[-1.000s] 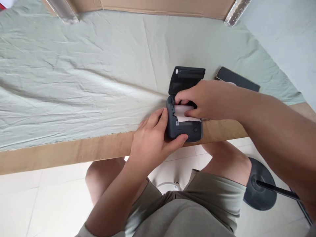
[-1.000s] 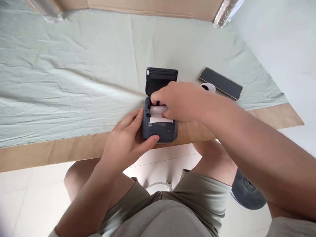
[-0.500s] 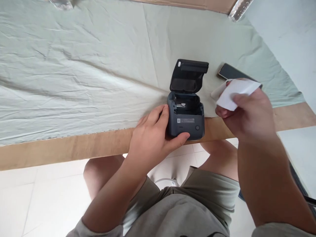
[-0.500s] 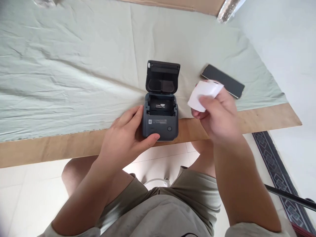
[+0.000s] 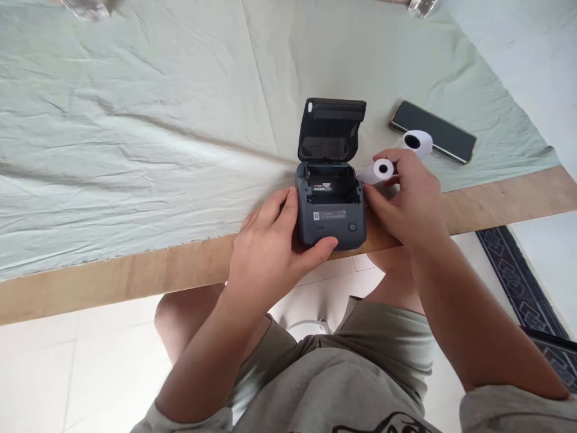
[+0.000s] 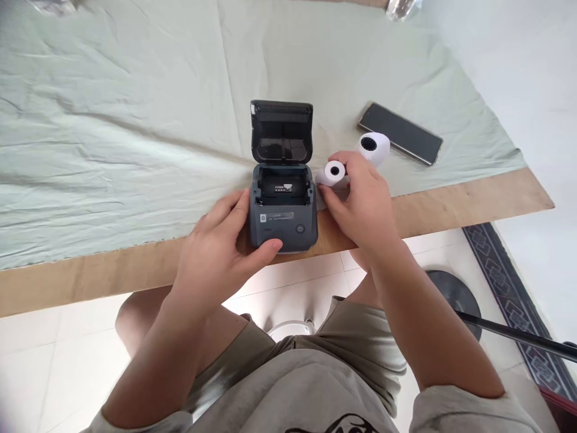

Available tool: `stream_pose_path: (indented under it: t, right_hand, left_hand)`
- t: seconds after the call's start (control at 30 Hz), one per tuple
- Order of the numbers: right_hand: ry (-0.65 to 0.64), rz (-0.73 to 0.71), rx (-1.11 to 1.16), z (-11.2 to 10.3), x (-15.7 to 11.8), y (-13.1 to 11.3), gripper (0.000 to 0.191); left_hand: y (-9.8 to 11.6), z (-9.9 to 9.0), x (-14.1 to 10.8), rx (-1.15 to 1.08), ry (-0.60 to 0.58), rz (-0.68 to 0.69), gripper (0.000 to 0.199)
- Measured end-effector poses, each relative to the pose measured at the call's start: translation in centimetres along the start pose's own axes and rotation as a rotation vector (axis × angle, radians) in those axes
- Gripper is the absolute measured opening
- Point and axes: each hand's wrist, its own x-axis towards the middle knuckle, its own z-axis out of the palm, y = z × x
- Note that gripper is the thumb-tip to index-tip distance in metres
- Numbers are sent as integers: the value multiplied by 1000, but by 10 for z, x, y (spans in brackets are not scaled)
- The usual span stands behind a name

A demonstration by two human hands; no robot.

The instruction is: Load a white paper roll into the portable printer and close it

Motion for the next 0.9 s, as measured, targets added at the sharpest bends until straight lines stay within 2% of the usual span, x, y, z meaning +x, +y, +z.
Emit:
stream_pose_path:
  t: [0.1, 0.2, 0.27, 0.3, 0.37, 0.43, 0.47, 0.53, 0.63, 0.7, 0.77, 0.9]
  right_hand:
    - [36, 10, -25, -2, -8, 2, 44]
    - [213, -106, -88, -17, -11, 13, 45]
    - [333, -199, -144, -31, -3, 29, 43]
    - [346, -213, -158, -37, 5, 38, 46]
    - [281, -248, -184, -46, 23, 55, 65]
    - [123, -225, -205, -48, 41, 66, 79]
    - [55, -204, -219, -47, 48, 69, 80]
    - [-15, -150, -259, -43, 56, 70, 68]
    - [-24, -101, -309, -37, 58, 66, 42]
    - [-16, -99, -305, -35, 55, 64, 34]
    - [21, -102, -269, -37, 51, 62, 36]
    - [129, -116, -9, -44, 42, 52, 58]
  left_hand:
    - [0, 1, 0, 12, 11, 5, 84]
    - [0, 1, 1, 12, 10, 17, 84]
    - [1, 1, 1, 11, 2, 13, 84]
    - [1, 1, 1, 11, 0, 8, 85]
    - [1, 1, 2, 12, -4, -6, 86]
    - [1, 0, 2, 11, -9, -18, 86]
    - [1, 0, 2, 9, -12, -22, 86]
    - [1, 0, 2, 6, -11, -27, 85]
    - [1, 0, 1, 9, -4, -21, 83]
    - [1, 0, 1, 12, 3, -13, 83]
    - [1, 0, 0, 13, 9, -5, 84]
    - [1, 1, 1, 12, 19, 7, 81]
